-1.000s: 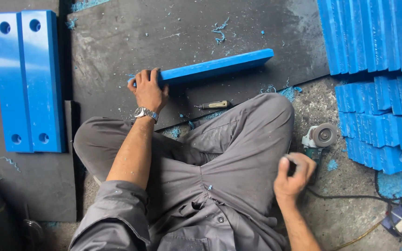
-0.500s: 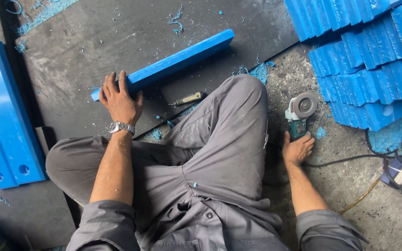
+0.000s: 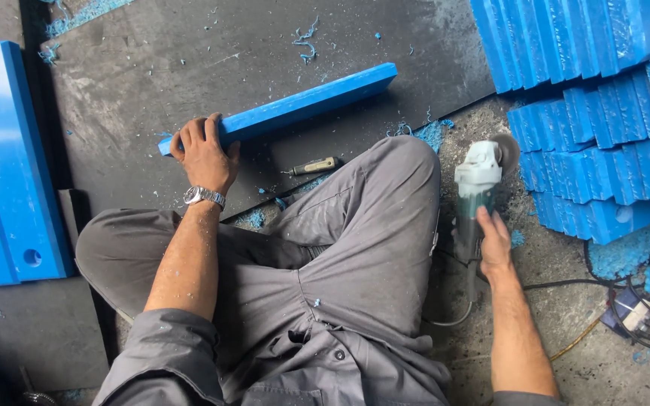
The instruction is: Sanding and finishing the edges of blue plastic blocks using an angle grinder and a small hand tool.
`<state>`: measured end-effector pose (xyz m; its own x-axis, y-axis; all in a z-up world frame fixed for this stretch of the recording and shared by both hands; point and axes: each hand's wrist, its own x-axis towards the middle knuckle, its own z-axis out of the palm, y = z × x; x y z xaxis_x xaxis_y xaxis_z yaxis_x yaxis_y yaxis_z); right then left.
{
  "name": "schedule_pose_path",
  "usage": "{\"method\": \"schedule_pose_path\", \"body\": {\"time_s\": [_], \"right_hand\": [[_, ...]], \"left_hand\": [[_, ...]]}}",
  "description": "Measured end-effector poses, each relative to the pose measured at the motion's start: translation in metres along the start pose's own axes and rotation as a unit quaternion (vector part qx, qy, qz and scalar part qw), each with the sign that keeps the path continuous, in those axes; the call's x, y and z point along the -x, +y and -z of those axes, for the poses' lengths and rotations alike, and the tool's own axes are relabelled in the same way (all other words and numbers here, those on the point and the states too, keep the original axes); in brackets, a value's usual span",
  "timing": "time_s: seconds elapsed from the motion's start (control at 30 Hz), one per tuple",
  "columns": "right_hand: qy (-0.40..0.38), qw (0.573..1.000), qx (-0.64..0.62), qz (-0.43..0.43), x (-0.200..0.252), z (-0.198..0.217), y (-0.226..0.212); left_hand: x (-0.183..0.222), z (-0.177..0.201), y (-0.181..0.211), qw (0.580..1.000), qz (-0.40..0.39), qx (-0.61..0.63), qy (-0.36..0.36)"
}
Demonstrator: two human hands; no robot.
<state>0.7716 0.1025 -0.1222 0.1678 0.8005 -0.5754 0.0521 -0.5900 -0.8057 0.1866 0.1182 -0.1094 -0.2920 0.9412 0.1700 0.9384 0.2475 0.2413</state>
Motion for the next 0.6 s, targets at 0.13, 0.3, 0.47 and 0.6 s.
{"method": "schedule_pose_path", "body": {"time_s": [0.13, 0.3, 0.47, 0.6], "right_hand": [[-0.098, 0.991, -0.071, -0.065, -0.002, -0.043, -0.082], [-0.205, 0.974, -0.088, 0.044, -0.006, -0.098, -0.147], [-0.285, 0.942, -0.140, 0.111, -0.007, -0.128, -0.192], [-0.281, 0.953, -0.029, 0.104, -0.012, -0.148, -0.192]], "left_hand": [[-0.004, -0.003, -0.002, 1.000, 0.015, -0.012, -0.013], [-0.006, -0.006, -0.004, 0.999, 0.026, -0.042, -0.012], [-0.009, -0.008, -0.005, 0.998, 0.042, -0.044, -0.011], [-0.009, -0.011, -0.007, 0.999, 0.037, -0.023, 0.023]]}}
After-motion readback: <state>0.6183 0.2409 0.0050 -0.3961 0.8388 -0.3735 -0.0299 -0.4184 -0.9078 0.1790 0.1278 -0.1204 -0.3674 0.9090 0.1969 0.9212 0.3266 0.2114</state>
